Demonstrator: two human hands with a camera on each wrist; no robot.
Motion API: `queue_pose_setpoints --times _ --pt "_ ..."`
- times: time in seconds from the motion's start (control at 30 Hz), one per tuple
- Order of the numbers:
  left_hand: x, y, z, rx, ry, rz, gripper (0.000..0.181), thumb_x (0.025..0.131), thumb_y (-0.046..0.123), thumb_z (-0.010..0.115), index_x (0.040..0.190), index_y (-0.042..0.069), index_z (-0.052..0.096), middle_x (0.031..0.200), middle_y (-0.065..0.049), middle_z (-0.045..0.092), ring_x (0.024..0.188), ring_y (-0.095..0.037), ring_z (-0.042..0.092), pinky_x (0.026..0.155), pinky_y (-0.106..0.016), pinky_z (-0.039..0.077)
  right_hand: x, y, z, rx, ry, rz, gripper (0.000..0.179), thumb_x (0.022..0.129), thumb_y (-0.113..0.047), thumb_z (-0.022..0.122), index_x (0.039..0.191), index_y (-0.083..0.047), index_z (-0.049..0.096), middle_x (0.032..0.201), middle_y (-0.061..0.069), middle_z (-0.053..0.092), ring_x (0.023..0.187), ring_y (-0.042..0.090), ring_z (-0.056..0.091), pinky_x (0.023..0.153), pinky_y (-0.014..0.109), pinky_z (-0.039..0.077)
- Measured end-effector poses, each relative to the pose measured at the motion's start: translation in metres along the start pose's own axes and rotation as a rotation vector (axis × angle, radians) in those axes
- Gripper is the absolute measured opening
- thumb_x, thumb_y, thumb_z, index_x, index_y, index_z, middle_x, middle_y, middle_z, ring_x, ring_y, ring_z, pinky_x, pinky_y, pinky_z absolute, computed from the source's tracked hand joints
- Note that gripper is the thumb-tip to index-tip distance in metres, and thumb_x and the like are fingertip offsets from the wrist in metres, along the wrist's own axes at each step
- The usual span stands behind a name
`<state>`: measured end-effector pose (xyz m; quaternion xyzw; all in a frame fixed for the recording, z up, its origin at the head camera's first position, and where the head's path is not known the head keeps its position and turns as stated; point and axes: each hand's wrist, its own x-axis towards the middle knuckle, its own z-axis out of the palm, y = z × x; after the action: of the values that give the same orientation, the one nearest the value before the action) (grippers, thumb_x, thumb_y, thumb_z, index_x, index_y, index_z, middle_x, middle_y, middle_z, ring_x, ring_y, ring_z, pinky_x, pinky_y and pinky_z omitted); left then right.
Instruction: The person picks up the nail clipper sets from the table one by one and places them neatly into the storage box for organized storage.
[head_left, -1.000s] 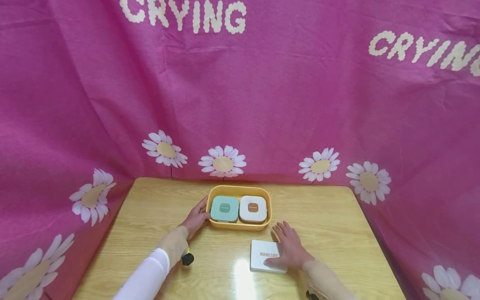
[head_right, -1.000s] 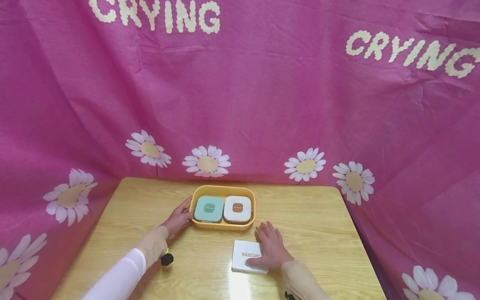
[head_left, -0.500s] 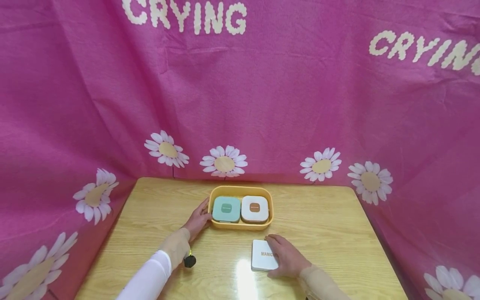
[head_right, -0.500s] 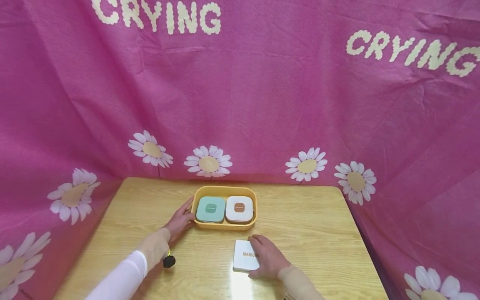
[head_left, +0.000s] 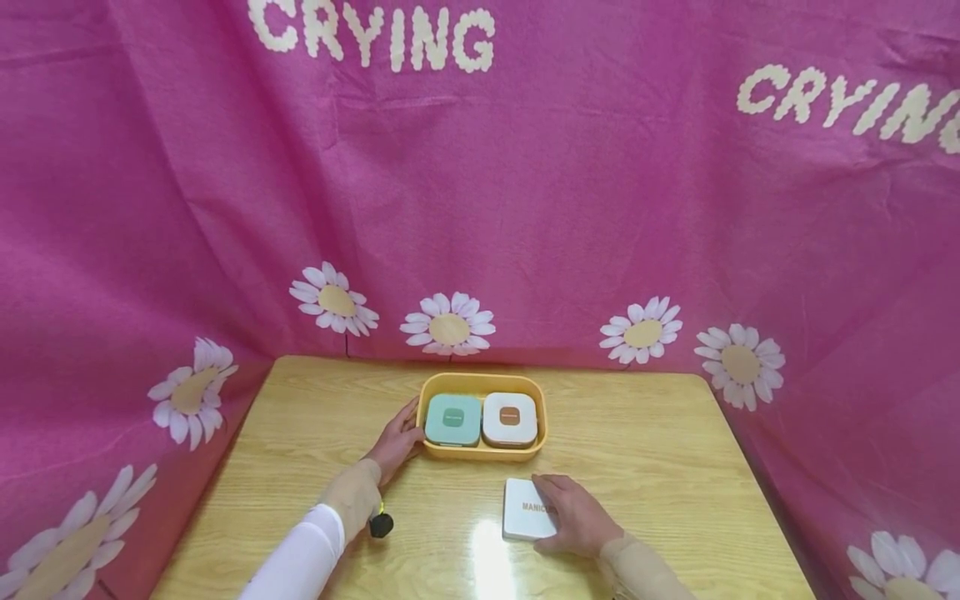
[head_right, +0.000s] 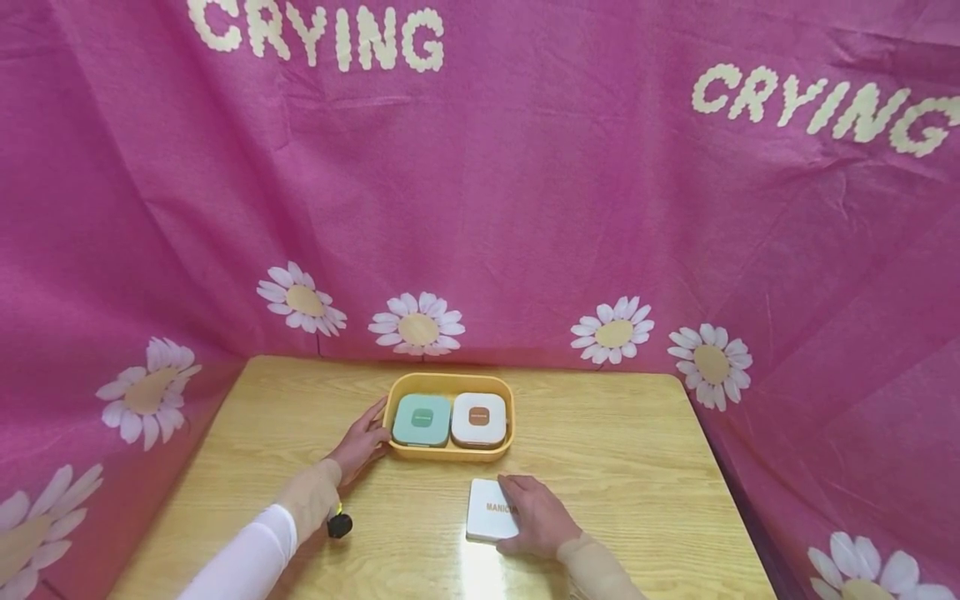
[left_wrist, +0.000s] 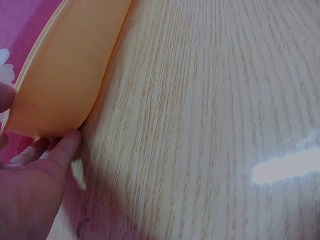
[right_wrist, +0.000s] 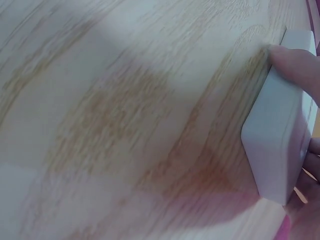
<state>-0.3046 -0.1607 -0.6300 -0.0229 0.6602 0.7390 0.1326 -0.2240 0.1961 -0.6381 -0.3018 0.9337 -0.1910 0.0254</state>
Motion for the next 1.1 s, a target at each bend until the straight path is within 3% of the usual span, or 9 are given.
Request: queue_pose_setpoints --times 0.33,0.77,1.1 --pt "-0.001 0.001 -0.001 -0.010 0.000 -0.001 0.083 0.093 -0.007 0.048 0.168 0.008 0.017 0.170 -0.025 0.022 0.153 -0.039 0.032 0.114 -0.054 0.042 -0.001 0.003 0.003 0.016 0.040 -0.002 0.101 0.062 -0.036 0.098 0.144 0.007 0.057 0.136 0.019 0.065 0.125 0.035 0.062 0.107 0.051 0.050" --pt "-0.003 0.002 0.001 -0.009 0.017 -0.015 0.081 0.095 -0.006 0.048 0.168 0.008 0.018 0.168 -0.028 0.025 0.153 -0.041 0.031 0.115 -0.056 0.041 0.000 0.008 -0.004 0.002 0.114 -0.022 0.102 0.062 -0.042 0.099 0.143 0.007 0.058 0.137 0.019 0.065 0.124 0.036 0.062 0.107 0.053 0.049" --pt "-0.001 -0.002 0.000 -0.017 0.006 0.002 0.081 0.094 -0.007 0.048 0.168 0.006 0.017 0.170 -0.027 0.021 0.154 -0.042 0.030 0.113 -0.054 0.043 0.000 -0.003 -0.016 0.051 0.096 -0.018 0.104 0.064 -0.040 0.098 0.147 0.005 0.055 0.142 0.018 0.062 0.129 0.034 0.060 0.111 0.052 0.047"
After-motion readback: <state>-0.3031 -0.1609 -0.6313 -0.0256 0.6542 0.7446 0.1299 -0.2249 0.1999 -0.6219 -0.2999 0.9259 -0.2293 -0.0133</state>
